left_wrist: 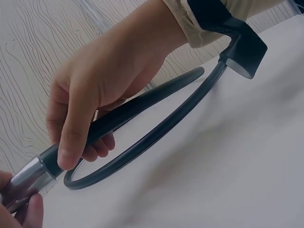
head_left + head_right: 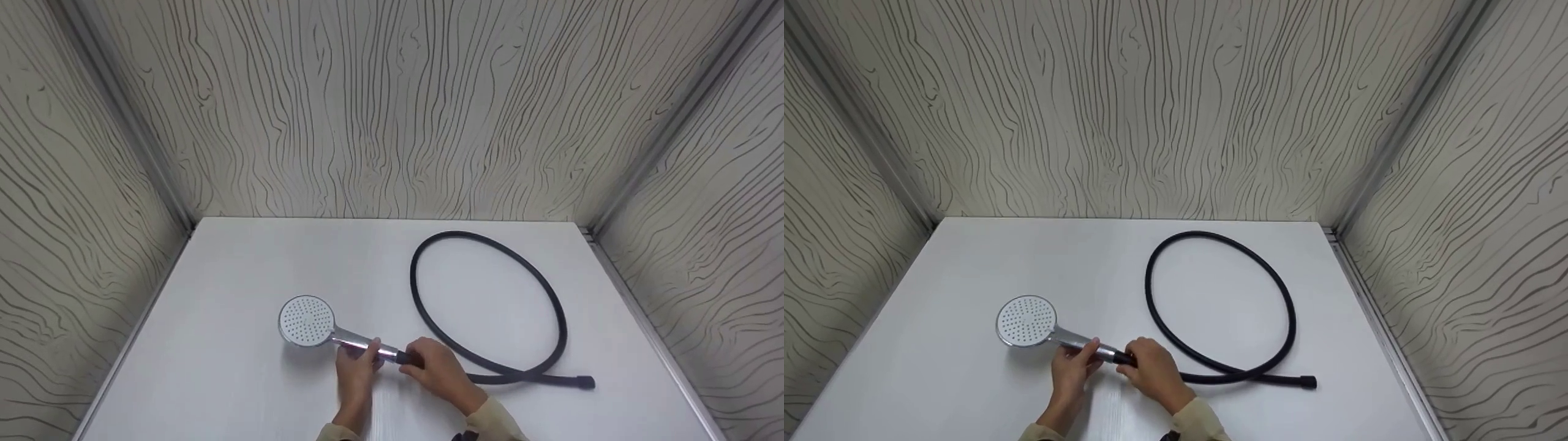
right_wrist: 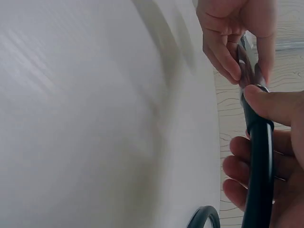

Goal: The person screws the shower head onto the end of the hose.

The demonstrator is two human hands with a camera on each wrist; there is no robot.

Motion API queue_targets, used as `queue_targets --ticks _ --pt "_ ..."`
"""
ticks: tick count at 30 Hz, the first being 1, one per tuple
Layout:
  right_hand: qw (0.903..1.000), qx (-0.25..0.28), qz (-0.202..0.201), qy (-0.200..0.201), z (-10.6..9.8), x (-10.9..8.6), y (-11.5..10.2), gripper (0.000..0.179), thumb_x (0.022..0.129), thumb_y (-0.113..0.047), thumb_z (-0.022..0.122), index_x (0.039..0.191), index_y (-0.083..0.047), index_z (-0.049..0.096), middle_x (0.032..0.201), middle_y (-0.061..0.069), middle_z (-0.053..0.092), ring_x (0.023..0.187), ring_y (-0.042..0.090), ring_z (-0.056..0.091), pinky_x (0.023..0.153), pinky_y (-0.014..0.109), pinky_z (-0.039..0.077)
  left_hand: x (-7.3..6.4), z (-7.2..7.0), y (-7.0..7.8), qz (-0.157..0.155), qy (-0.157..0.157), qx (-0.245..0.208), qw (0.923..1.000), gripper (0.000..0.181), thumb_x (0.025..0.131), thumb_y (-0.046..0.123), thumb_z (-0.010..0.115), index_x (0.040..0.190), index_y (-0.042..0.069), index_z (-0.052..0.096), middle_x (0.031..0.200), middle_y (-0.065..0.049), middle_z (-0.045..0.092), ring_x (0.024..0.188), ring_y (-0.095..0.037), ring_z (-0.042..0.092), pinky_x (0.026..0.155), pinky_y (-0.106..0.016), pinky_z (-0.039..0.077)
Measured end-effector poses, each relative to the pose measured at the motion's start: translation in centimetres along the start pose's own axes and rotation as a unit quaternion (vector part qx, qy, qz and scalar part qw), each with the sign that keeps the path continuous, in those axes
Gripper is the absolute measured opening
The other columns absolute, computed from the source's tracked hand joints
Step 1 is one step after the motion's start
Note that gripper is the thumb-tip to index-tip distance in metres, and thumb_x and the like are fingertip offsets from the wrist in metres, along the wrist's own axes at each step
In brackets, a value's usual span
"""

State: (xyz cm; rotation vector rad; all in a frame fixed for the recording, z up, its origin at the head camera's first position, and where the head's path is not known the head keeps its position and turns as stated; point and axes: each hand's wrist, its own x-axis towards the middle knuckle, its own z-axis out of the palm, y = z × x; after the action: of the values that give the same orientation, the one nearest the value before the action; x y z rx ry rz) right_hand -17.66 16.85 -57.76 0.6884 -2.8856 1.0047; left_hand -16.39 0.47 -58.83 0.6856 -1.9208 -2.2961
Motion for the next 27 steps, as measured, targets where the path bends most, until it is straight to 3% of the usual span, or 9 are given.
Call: queue_targets --ticks 3,6,17,22,27 --pt "0.9981 -0.042 -0.027 0.034 0.1 0.0 -0.2 0.012 0.083 -0.025 0.075 0.086 -0.016 0.068 0.074 -0.011 0.055 0.069 0.000 0.043 0.059 0.013 0.042 -0.1 0.1 0.2 0.005 -0.003 0.003 1.0000 0.064 0.091 0.020 0.068 0.137 -0.009 0.035 0.122 -0.030 0.057 0.103 -0.035 0.068 0.083 -0.034 0.063" --pt "0.9973 -0.046 -0.038 0.042 0.2 -0.1 -0.1 0.012 0.086 -0.028 0.072 0.085 -0.016 0.068 0.072 -0.011 0.052 0.068 -0.001 0.041 0.058 0.012 0.040 -0.1 0.1 0.2 0.009 -0.015 0.008 0.9998 0.066 0.092 0.020 0.067 0.141 -0.007 0.032 0.123 -0.028 0.056 0.106 -0.035 0.067 0.085 -0.034 0.062" --pt "0.9982 0.057 0.012 -0.010 0.1 0.3 0.8 0.023 0.092 -0.035 0.063 0.084 -0.016 0.071 0.069 -0.010 0.052 0.062 -0.002 0.041 0.055 0.013 0.038 0.2 0.0 0.4 0.022 -0.047 0.012 0.9986 0.059 0.094 0.020 0.064 0.138 -0.006 0.034 0.122 -0.024 0.057 0.106 -0.028 0.067 0.089 -0.034 0.061" --pt "0.9968 0.070 0.021 0.031 0.3 0.2 0.3 0.023 0.090 -0.037 0.066 0.085 -0.016 0.073 0.068 -0.010 0.053 0.061 -0.002 0.041 0.053 0.013 0.039 0.2 0.0 0.6 0.028 -0.027 0.011 0.9992 0.056 0.093 0.025 0.066 0.131 -0.006 0.039 0.118 -0.024 0.058 0.103 -0.028 0.068 0.088 -0.031 0.061" --pt "0.9977 0.029 0.020 0.059 0.4 0.1 -0.3 0.015 0.086 -0.031 0.072 0.087 -0.016 0.072 0.071 -0.011 0.055 0.063 -0.002 0.044 0.055 0.013 0.042 0.2 0.2 0.5 0.013 0.005 0.012 0.9998 0.057 0.092 0.023 0.067 0.131 -0.006 0.039 0.118 -0.025 0.058 0.101 -0.028 0.069 0.085 -0.031 0.062"
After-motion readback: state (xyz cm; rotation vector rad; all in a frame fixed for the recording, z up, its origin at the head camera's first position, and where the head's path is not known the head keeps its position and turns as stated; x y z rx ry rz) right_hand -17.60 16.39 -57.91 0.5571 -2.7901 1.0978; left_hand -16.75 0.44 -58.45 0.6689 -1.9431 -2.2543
